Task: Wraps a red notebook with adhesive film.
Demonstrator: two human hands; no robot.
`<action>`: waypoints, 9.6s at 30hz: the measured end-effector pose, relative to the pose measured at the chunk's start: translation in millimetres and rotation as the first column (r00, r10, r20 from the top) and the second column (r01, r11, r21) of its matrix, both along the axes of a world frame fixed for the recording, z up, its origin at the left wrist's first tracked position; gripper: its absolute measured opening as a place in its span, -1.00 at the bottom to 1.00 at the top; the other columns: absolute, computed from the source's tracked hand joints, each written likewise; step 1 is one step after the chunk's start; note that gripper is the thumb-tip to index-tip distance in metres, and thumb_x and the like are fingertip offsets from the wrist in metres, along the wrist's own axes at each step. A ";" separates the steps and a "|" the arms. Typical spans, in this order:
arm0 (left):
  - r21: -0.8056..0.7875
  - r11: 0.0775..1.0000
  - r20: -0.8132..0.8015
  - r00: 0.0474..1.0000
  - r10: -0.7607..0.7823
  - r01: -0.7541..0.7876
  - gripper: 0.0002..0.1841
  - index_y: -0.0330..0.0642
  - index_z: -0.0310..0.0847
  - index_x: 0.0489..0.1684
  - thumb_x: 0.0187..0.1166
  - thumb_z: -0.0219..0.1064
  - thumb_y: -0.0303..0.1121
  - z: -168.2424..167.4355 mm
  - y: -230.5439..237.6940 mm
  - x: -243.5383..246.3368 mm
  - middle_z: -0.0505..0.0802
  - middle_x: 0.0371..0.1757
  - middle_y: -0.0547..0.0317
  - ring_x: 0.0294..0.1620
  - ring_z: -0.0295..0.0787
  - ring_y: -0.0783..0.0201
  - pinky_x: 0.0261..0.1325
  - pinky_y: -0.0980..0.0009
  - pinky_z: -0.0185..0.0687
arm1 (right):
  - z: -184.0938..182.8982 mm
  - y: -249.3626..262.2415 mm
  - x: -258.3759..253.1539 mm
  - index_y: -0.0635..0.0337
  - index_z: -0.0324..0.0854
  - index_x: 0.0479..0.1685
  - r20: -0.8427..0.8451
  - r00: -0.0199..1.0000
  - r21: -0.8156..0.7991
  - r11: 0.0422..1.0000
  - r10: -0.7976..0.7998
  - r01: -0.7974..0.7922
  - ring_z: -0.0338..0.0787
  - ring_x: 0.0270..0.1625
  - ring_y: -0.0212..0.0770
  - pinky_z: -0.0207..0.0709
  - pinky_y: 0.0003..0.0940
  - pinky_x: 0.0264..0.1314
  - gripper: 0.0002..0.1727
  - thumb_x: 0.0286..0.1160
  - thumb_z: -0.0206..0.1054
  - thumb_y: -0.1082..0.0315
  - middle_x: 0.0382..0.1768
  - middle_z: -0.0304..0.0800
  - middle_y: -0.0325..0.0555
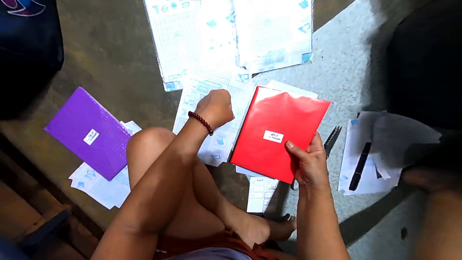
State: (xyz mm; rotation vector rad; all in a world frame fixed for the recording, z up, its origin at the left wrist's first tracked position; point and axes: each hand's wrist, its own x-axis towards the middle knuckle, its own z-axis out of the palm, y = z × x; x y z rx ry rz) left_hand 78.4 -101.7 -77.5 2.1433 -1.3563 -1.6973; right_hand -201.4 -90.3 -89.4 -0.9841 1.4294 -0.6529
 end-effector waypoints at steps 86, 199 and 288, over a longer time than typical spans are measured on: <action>-0.089 0.951 0.174 0.944 -0.279 0.297 0.04 0.18 -0.06 0.94 0.41 0.58 -0.32 19.1 6.5 -42.4 0.85 0.11 -0.21 0.14 0.79 -0.22 0.26 -0.19 0.55 | 4.5 -1.6 11.5 0.35 0.34 0.49 -0.055 0.998 -0.014 1.000 -0.022 0.021 0.88 -0.13 -0.48 0.78 -0.56 -0.11 -0.40 0.38 0.27 0.72 0.01 0.82 -0.08; -0.131 0.938 0.487 0.845 -0.221 0.321 -0.48 -0.30 0.67 0.19 0.29 0.60 -0.21 11.9 115.9 -72.3 0.35 0.70 -0.27 0.76 0.17 -0.22 0.53 -0.11 0.44 | -22.6 52.6 51.9 0.47 0.68 0.12 -0.378 0.728 -0.342 0.645 0.572 -0.684 0.63 0.36 0.26 0.50 0.13 0.46 -0.47 0.01 0.64 0.58 0.24 0.63 0.34; -0.425 0.569 0.464 0.709 -0.532 0.704 -0.75 -0.32 0.80 0.03 0.39 0.50 -0.60 2.9 -65.7 1.2 0.74 0.23 -0.29 0.34 0.64 -0.27 0.37 -0.13 0.57 | -13.8 -38.5 93.8 0.50 0.72 0.17 -0.389 0.875 -0.363 0.825 0.287 -0.432 0.64 0.44 0.21 0.46 -0.03 0.56 -0.63 0.32 0.40 0.63 0.33 0.66 0.38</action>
